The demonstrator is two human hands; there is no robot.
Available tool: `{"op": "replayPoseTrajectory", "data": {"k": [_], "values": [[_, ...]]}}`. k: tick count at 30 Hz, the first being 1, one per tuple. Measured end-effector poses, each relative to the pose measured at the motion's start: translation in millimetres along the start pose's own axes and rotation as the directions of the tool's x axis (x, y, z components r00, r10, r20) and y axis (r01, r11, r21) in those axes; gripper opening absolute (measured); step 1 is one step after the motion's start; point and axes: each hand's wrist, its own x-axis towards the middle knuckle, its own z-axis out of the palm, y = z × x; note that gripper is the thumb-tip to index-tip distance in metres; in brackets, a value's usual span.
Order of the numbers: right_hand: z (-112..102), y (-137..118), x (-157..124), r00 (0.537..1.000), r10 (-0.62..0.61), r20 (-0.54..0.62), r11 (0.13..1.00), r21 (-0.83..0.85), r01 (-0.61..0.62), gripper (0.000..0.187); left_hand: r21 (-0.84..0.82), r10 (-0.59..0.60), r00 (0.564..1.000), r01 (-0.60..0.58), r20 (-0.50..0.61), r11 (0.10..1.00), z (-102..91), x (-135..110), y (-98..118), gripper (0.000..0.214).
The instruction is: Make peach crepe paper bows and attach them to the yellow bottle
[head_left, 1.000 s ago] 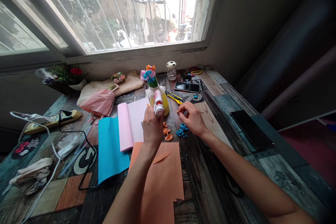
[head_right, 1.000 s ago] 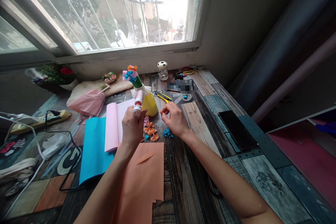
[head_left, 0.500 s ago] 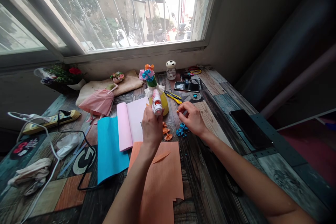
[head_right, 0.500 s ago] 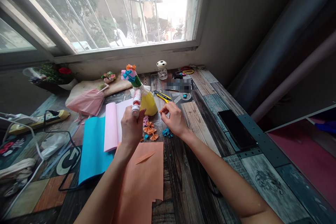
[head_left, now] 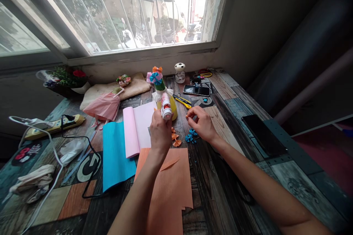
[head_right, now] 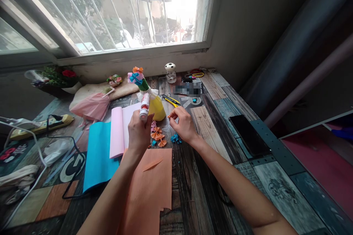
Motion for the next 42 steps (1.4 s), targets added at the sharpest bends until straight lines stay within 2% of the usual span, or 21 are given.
{"op": "replayPoseTrajectory", "data": {"k": [12,42], "values": [[-0.1,1.7,-0.9,1.0,-0.008,-0.003,1.0,0.004,0.008,0.016,0.052,-0.023,1.0,0.023,0.012,0.998,0.4,-1.6,-0.7,0.013],[-0.2,2.3,-0.7,1.0,-0.027,-0.006,1.0,-0.004,0.027,0.017,0.041,-0.026,1.0,0.026,-0.001,0.999,-0.7,3.5,2.5,0.012]]}}
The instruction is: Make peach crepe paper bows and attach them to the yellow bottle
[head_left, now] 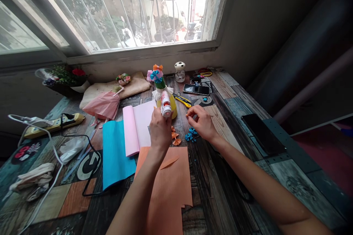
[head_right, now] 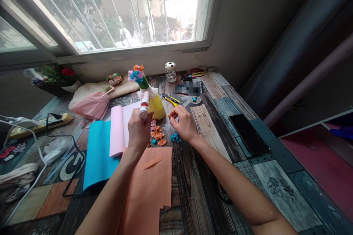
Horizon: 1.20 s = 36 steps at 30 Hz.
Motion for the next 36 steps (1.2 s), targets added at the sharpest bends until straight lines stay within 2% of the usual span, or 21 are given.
{"op": "replayPoseTrajectory", "data": {"k": [28,33,36], "values": [[0,1,-2,1.0,0.022,0.009,1.0,0.007,-0.022,0.016,-0.018,-0.014,1.0,0.014,0.001,1.0,-1.4,-2,0,0.011],[-1,1,1,1.0,0.017,0.002,1.0,0.009,-0.017,0.015,-0.076,0.037,0.999,-0.039,-0.036,0.996,-13.0,-17,-5,0.012],[-2,-1,8,1.0,0.019,0.006,1.0,0.015,-0.019,0.014,-0.135,0.047,0.999,-0.049,-0.016,0.99,-26.5,-27,-9,0.018]]}}
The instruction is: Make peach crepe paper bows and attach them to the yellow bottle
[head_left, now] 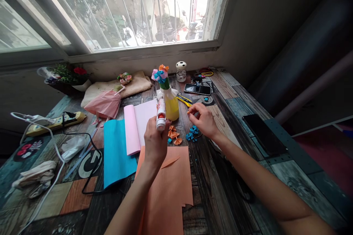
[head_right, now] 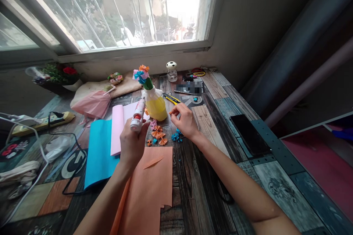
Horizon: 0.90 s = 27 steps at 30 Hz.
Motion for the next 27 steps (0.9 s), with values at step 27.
{"op": "replayPoseTrajectory", "data": {"k": [27], "values": [[6,-3,47,0.991,-0.118,0.07,0.985,-0.114,0.125,0.005,0.151,-0.499,0.858,0.481,0.122,0.864,-188.7,-219,-156,0.023]]}}
